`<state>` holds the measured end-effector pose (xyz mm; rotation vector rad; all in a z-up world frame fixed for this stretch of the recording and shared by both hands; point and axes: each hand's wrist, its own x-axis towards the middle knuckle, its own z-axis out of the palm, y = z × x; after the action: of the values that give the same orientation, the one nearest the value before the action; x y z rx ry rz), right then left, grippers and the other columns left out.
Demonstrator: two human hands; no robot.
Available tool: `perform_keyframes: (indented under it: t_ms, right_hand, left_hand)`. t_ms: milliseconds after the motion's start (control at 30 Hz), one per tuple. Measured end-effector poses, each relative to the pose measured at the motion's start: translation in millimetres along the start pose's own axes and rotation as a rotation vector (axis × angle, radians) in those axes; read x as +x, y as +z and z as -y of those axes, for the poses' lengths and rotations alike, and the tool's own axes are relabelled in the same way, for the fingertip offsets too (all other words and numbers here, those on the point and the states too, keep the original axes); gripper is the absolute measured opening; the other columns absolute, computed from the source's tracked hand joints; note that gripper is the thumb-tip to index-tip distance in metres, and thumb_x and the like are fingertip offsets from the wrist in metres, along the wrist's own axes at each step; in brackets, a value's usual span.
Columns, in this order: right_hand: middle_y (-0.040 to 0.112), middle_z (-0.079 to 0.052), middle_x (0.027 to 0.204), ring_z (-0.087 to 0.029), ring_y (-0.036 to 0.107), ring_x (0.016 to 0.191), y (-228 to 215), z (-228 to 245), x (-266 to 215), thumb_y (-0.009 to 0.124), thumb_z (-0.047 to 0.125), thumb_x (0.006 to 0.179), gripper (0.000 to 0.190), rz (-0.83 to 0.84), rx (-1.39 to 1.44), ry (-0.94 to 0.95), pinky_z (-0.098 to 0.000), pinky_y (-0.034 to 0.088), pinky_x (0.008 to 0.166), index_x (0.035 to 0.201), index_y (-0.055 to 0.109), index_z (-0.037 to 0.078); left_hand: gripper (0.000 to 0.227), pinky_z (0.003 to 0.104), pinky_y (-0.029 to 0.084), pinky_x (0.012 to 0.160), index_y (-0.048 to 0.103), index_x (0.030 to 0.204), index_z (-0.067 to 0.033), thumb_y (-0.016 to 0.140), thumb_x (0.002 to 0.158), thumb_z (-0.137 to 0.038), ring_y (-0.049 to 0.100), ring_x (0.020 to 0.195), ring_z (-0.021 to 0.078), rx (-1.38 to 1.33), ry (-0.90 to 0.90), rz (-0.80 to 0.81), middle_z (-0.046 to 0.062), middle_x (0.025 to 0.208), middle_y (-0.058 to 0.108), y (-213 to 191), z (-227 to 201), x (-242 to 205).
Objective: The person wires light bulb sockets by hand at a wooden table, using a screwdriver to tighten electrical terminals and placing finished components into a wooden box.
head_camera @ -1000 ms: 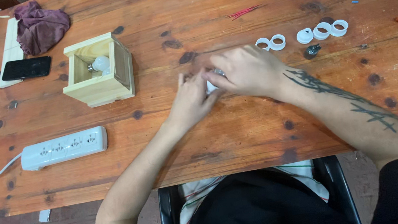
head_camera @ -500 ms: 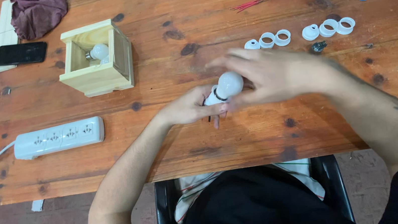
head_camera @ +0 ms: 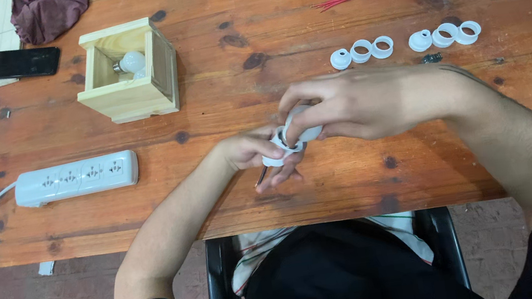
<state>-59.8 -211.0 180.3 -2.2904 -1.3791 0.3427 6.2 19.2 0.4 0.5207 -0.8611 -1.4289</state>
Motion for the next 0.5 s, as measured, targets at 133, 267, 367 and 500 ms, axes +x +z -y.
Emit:
perform_keyframes:
  t_ms: [133,267,367,500]
  right_hand:
    - [0.057,-0.011,0.120,-0.039,0.064,0.113,6.1,3.0,8.6,0.060,0.004,0.095,0.029,-0.069,0.112,-0.136,-0.0527,0.054,0.095,0.116,0.069,0.021]
    - [0.053,-0.011,0.122,-0.042,0.061,0.112,15.9,-3.1,13.6,0.060,0.005,0.096,0.030,-0.070,0.116,-0.151,-0.0534,0.055,0.092,0.121,0.065,0.021]
    - [0.036,-0.006,0.154,-0.025,0.062,0.114,13.8,3.3,21.6,0.072,0.050,0.085,0.071,0.060,0.222,0.162,-0.0389,0.058,0.084,0.145,0.044,0.025]
    - [0.061,-0.009,0.113,-0.025,0.059,0.095,13.9,6.6,32.2,0.048,0.062,0.092,0.057,-0.117,0.135,0.355,-0.0400,0.044,0.078,0.130,0.052,0.019]
  left_hand:
    - [0.035,0.046,0.067,0.070,0.050,0.092,0.0094,0.059,0.091,-0.024,0.073,0.057,0.0405,-0.174,-0.005,0.197,0.032,0.072,0.066,-2.4,5.2,-8.9]
    - [0.034,0.052,0.066,0.070,0.047,0.091,0.0112,0.056,0.090,-0.021,0.072,0.058,0.0463,-0.292,0.031,0.216,0.036,0.071,0.063,-13.7,8.6,-17.8]
    - [0.036,0.036,0.057,0.106,0.045,0.096,0.0089,0.063,0.094,-0.022,0.068,0.052,0.0393,-0.243,-0.169,0.147,0.035,0.075,0.065,-11.6,-8.9,-24.4]
    - [0.033,0.042,0.058,0.103,0.044,0.099,0.0093,0.065,0.091,-0.015,0.068,0.053,0.0420,-0.235,-0.117,0.069,0.029,0.077,0.057,-24.1,-5.5,-28.1]
